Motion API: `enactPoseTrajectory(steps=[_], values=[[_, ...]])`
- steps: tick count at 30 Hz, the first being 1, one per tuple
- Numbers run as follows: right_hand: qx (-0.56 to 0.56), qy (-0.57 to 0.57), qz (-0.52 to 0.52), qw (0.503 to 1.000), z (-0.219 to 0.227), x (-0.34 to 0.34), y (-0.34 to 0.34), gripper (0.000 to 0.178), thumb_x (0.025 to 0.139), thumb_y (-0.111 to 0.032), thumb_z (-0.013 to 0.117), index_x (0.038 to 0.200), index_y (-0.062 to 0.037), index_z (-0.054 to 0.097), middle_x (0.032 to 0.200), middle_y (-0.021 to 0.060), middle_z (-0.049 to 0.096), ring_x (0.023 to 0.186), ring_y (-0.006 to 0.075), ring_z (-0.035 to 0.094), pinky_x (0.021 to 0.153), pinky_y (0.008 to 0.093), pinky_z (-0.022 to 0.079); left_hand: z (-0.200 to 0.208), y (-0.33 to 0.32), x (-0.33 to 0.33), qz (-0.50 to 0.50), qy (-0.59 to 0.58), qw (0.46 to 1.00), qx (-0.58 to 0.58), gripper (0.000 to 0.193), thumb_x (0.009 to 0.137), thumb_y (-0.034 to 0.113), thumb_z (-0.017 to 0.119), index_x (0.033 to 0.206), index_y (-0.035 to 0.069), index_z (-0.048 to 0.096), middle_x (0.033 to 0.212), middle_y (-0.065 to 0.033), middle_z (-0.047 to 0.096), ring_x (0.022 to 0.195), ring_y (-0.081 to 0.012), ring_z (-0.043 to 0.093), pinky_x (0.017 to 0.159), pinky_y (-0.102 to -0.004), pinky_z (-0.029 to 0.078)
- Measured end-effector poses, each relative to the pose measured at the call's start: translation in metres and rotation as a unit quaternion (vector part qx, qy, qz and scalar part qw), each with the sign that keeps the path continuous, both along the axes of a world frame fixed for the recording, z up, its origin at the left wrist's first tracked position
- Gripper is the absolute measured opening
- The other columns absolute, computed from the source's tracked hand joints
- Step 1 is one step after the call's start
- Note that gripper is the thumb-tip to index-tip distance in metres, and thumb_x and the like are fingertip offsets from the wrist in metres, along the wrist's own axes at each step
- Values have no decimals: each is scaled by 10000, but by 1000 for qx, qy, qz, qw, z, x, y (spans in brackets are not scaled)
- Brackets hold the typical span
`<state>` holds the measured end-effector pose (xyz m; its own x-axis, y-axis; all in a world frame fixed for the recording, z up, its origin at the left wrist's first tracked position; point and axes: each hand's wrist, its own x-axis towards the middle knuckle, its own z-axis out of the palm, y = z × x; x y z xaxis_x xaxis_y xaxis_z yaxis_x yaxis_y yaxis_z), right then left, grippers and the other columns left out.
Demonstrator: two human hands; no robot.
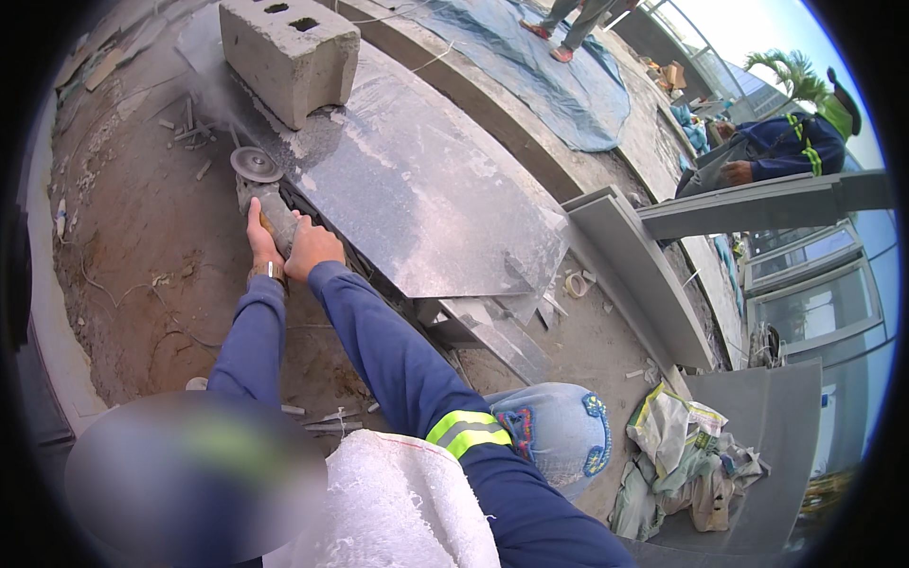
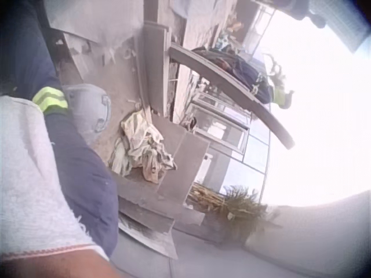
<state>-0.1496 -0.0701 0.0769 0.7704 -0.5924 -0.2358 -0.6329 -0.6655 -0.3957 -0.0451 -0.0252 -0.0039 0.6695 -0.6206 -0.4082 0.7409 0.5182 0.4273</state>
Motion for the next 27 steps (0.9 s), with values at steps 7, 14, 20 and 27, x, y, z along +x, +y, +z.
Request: enactPoseTrajectory(steps=[7, 14, 20, 27], values=[[-3, 33, -22, 999, 5, 7, 7, 804, 720, -375, 791, 1351, 7, 471, 1135, 257, 682, 1073, 392, 674, 945, 447, 534, -15, -4, 11, 0, -19, 1000, 7, 579, 906, 619, 581, 990, 48, 613, 816, -166, 677, 702, -315, 671, 688, -439, 572], [-27, 33, -9, 999, 0, 19, 1, 872, 719, -366, 787, 1447, -49, 428, 1149, 239, 684, 1095, 388, 664, 975, 444, 518, -5, -6, 17, 19, -25, 1000, 1, 501, 933, 557, 570, 959, 61, 637, 837, -169, 699, 722, -322, 685, 703, -433, 578], [-25, 26, -11, 999, -9, 24, -7, 821, 726, -362, 777, 1402, -20, 461, 1152, 246, 681, 1098, 390, 662, 980, 444, 515, -7, -12, 21, 18, -28, 999, 2, 503, 935, 557, 567, 975, 61, 639, 848, -174, 701, 726, -323, 687, 713, -438, 581], [-30, 13, 2, 999, -8, 18, -8, 803, 697, -399, 793, 1298, 45, 499, 1123, 278, 680, 1079, 405, 666, 954, 444, 526, -7, -10, 14, 8, -27, 999, -17, 554, 918, 569, 567, 1043, 30, 608, 874, -209, 690, 752, -350, 685, 744, -452, 581]])
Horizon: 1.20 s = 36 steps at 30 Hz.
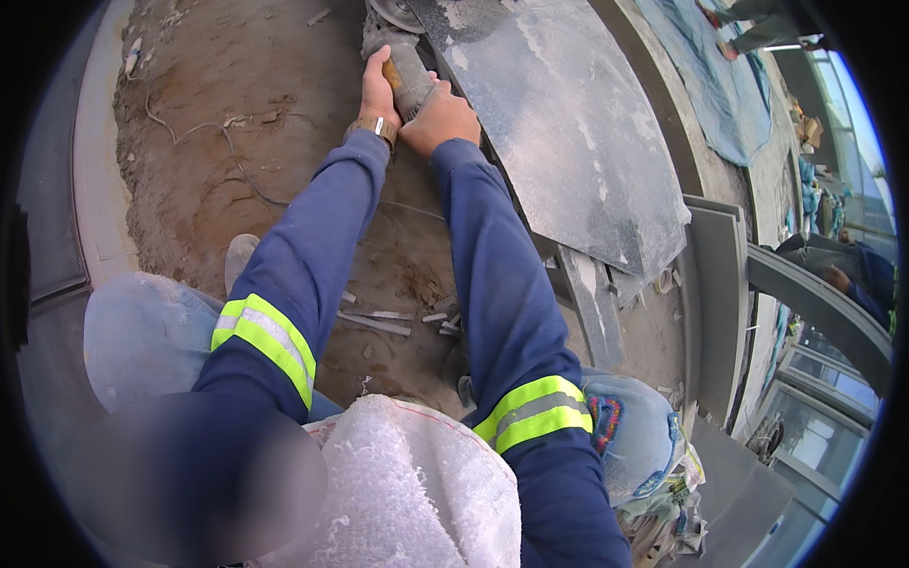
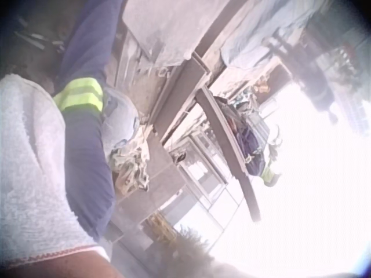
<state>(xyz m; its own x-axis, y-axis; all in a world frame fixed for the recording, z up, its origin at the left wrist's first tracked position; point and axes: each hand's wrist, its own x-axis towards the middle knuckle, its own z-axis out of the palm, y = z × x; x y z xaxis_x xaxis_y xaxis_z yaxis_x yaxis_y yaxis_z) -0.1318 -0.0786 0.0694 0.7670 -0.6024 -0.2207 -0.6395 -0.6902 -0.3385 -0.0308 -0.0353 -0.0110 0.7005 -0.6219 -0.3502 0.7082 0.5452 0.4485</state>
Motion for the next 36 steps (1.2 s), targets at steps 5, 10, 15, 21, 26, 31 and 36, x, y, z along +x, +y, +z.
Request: enactPoseTrajectory(steps=[5, 10, 15, 21, 26, 31, 36], values=[[-3, -11, -3, 1000, -1, -9, 4, 789, 686, -397, 800, 1261, 60, 514, 1107, 293, 679, 1067, 413, 668, 942, 447, 529, 1, 2, -12, 22, 12, 1000, -5, 549, 926, 555, 577, 1054, 21, 589, 820, -213, 670, 693, -346, 674, 680, -472, 580], [-2, 11, -9, 1000, 8, -19, 11, 691, 732, -363, 785, 1254, 8, 526, 1123, 252, 687, 1081, 398, 668, 958, 448, 524, -1, 7, -19, 23, 9, 1000, -5, 549, 933, 564, 575, 1020, 23, 606, 802, -198, 676, 677, -331, 670, 662, -457, 576], [-5, 21, -7, 1000, 12, -28, 13, 714, 730, -374, 784, 1273, 10, 523, 1122, 251, 688, 1078, 399, 670, 956, 448, 525, -1, 7, -28, 18, 0, 1000, 5, 603, 931, 592, 548, 1021, -1, 615, 880, -226, 686, 754, -349, 676, 737, -451, 575], [-3, 25, -7, 1000, 16, -34, 17, 732, 728, -385, 784, 1286, 7, 520, 1109, 250, 693, 1067, 399, 676, 948, 447, 530, -2, 10, -33, 11, 10, 1000, -1, 603, 930, 589, 550, 1054, 0, 597, 891, -232, 678, 757, -351, 670, 735, -454, 575], [-8, 17, -5, 1000, 15, -37, 18, 726, 732, -382, 779, 1285, 7, 516, 1104, 250, 694, 1058, 399, 679, 938, 446, 535, -2, 12, -35, 4, 2, 1000, -5, 608, 928, 596, 549, 1063, 5, 590, 885, -231, 675, 754, -348, 669, 737, -454, 576], [-5, 25, -7, 1000, 15, -38, 18, 713, 734, -377, 774, 1279, 6, 518, 1102, 250, 694, 1057, 396, 680, 937, 444, 537, 1, 12, -38, 0, 10, 1000, -5, 605, 929, 596, 549, 1065, 8, 590, 882, -231, 675, 750, -347, 668, 735, -454, 575], [-10, 27, -5, 1000, 14, -40, 18, 716, 733, -372, 775, 1280, 10, 516, 1101, 253, 695, 1051, 395, 684, 938, 444, 538, 4, 14, -41, -2, 15, 1000, -1, 601, 931, 595, 547, 1066, 11, 589, 882, -235, 675, 753, -350, 670, 734, -455, 574]])
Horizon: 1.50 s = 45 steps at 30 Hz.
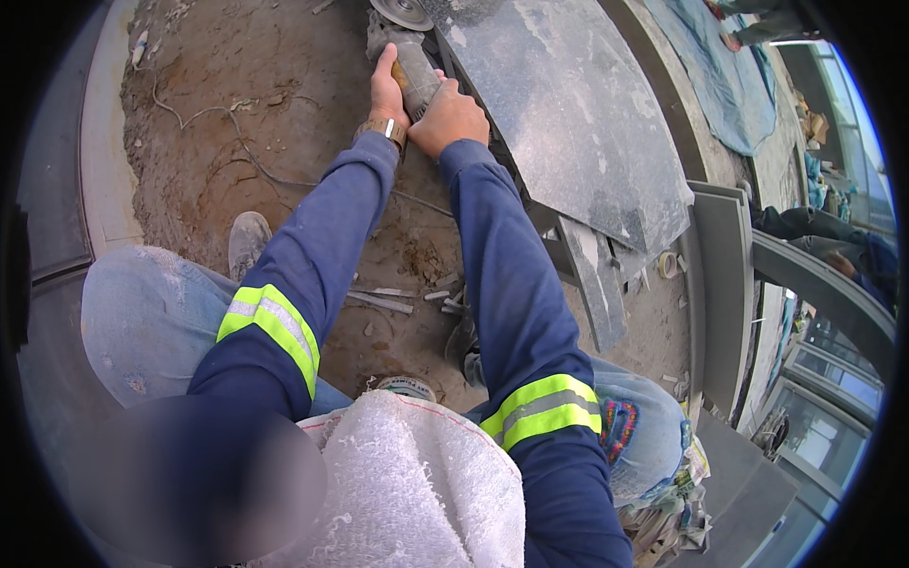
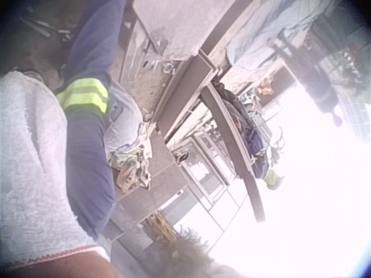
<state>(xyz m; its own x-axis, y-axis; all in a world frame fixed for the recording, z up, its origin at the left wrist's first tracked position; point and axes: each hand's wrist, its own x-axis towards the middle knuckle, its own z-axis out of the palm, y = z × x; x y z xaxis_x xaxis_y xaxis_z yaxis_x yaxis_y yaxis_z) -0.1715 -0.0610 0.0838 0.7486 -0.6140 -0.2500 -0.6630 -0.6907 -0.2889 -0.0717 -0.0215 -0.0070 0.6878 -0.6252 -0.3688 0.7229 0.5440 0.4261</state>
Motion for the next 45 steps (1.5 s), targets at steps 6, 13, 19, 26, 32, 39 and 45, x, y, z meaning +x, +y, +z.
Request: enactPoseTrajectory(steps=[6, 13, 19, 26, 32, 39, 45], values=[[0, 3, 5, 1000, 1, -2, 1, 738, 731, -373, 776, 1301, 11, 506, 1099, 251, 697, 1042, 395, 688, 933, 441, 542, 1, 1, -2, 6, -9, 1000, 9, 599, 928, 600, 547, 1073, 20, 587, 882, -238, 675, 757, -359, 672, 736, -462, 575], [-3, 0, 2, 1000, 5, -7, 1, 751, 731, -365, 775, 1321, 10, 499, 1098, 250, 697, 1040, 390, 689, 931, 439, 544, 2, 0, -5, -2, -8, 1000, 9, 607, 926, 607, 543, 1068, 18, 583, 887, -243, 677, 758, -359, 673, 736, -468, 577], [5, 4, -2, 1000, 6, -7, 3, 739, 728, -358, 778, 1306, 15, 510, 1105, 255, 695, 1039, 393, 688, 932, 439, 543, -6, 0, -3, 1, -14, 1000, 1, 611, 934, 604, 531, 1064, 11, 596, 885, -239, 681, 764, -359, 676, 743, -464, 577], [4, -3, 1, 1000, 3, -11, 3, 713, 720, -354, 781, 1259, 33, 524, 1078, 259, 700, 1025, 397, 692, 927, 442, 544, -1, 2, -10, 9, -3, 1000, 13, 616, 944, 592, 529, 1054, -7, 613, 891, -237, 684, 771, -360, 677, 752, -459, 574], [3, -8, -1, 1000, 6, -15, 6, 674, 714, -348, 780, 1216, 31, 541, 1064, 262, 701, 1020, 398, 693, 917, 447, 546, 2, 5, -14, 10, 4, 1000, 10, 590, 935, 598, 544, 1036, 20, 610, 847, -204, 680, 726, -335, 677, 705, -456, 574], [23, -7, -5, 1000, 6, -20, 5, 745, 684, -371, 798, 1232, 55, 527, 1083, 291, 686, 1045, 427, 674, 928, 468, 533, 5, 6, -20, 6, 9, 1000, 9, 587, 930, 606, 547, 1025, 29, 610, 826, -203, 679, 703, -333, 677, 675, -457, 574], [8, -8, -5, 1000, 10, -24, 8, 674, 705, -352, 789, 1206, 30, 546, 1048, 262, 706, 1008, 399, 696, 914, 445, 549, 5, 6, -24, 10, 0, 1000, 16, 602, 929, 609, 548, 1027, 19, 609, 827, -202, 677, 702, -337, 676, 678, -455, 576]])
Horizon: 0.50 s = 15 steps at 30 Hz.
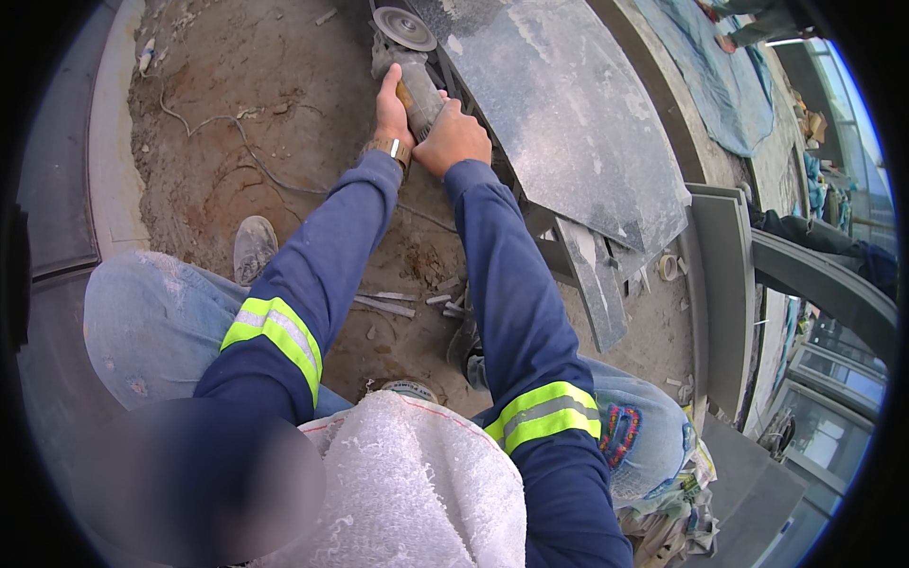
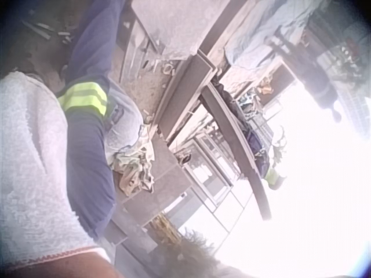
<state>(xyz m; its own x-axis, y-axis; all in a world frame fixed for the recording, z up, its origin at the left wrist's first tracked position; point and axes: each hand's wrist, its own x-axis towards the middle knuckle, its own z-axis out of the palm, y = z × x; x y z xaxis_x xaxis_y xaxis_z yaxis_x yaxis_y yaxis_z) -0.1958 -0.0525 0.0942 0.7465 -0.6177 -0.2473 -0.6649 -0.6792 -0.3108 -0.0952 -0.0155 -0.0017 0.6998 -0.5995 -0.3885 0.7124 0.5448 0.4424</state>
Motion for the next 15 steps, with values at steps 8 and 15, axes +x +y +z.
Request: enactPoseTrajectory(steps=[8, 15], values=[[9, -3, -3, 1000, -1, -3, 1, 707, 696, -361, 793, 1226, 31, 538, 1062, 270, 699, 1023, 408, 688, 915, 455, 546, 2, 3, -3, -3, 3, 1000, 4, 594, 929, 601, 551, 1041, 20, 608, 866, -212, 678, 740, -346, 677, 711, -458, 574], [26, -4, -1, 1000, -3, -1, -2, 746, 692, -374, 786, 1242, 56, 522, 1087, 296, 685, 1036, 426, 680, 922, 465, 537, 3, 4, 0, -20, 6, 1000, 6, 604, 928, 598, 559, 1058, 9, 596, 881, -219, 673, 762, -351, 675, 729, -460, 574]])
